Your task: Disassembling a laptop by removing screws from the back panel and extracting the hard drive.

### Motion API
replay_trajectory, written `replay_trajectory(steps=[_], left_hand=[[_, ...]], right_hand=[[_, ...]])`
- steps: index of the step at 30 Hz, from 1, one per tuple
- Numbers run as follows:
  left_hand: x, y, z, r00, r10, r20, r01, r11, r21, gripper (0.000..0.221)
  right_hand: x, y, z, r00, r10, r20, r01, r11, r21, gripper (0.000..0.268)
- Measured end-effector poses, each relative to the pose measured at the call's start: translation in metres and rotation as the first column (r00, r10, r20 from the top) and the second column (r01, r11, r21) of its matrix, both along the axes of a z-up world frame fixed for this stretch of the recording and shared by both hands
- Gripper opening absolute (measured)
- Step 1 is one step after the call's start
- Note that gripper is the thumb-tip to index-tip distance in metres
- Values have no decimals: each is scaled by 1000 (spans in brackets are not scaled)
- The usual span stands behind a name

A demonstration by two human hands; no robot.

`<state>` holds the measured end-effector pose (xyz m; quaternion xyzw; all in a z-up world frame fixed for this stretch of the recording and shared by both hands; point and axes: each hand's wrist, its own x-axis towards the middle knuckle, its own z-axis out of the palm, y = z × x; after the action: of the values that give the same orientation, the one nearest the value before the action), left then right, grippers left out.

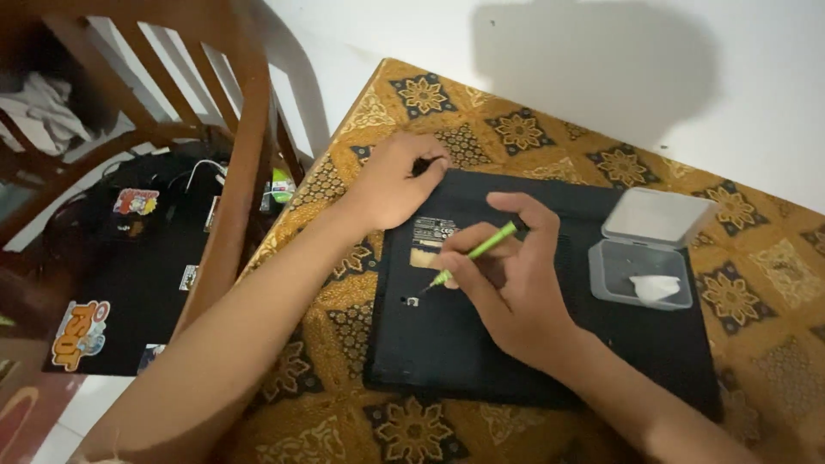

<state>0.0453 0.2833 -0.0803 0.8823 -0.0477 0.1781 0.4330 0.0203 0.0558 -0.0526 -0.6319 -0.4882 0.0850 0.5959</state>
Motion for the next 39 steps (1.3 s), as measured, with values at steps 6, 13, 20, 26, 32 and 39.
replay_trajectory(steps=[6,13,20,26,32,39], left_hand=[[-1,4,-5,999,-19,45,17,998,54,33],[2,5,-10,987,-18,160,12,999,35,26],[0,4,-6,986,-76,151,75,997,9,37],[-3,3,-1,992,-57,114,52,998,42,33],[-4,-1,18,985,-105,140,104,994,15,48],[0,-1,11,999,-22,31,20,999,47,33]], right_hand=[[-5,-1,-14,991,37,129,-29,998,-63,51],[-2,-3,-27,949,-16,314,53,993,-110,33],[-4,0,-4,948,86,306,-12,971,-237,26],[-9,-2,-17,953,55,299,-11,989,-149,24],[-8,-1,-10,989,132,60,-89,879,-468,7],[-11,-2,-4,959,211,190,-121,909,-398,16]])
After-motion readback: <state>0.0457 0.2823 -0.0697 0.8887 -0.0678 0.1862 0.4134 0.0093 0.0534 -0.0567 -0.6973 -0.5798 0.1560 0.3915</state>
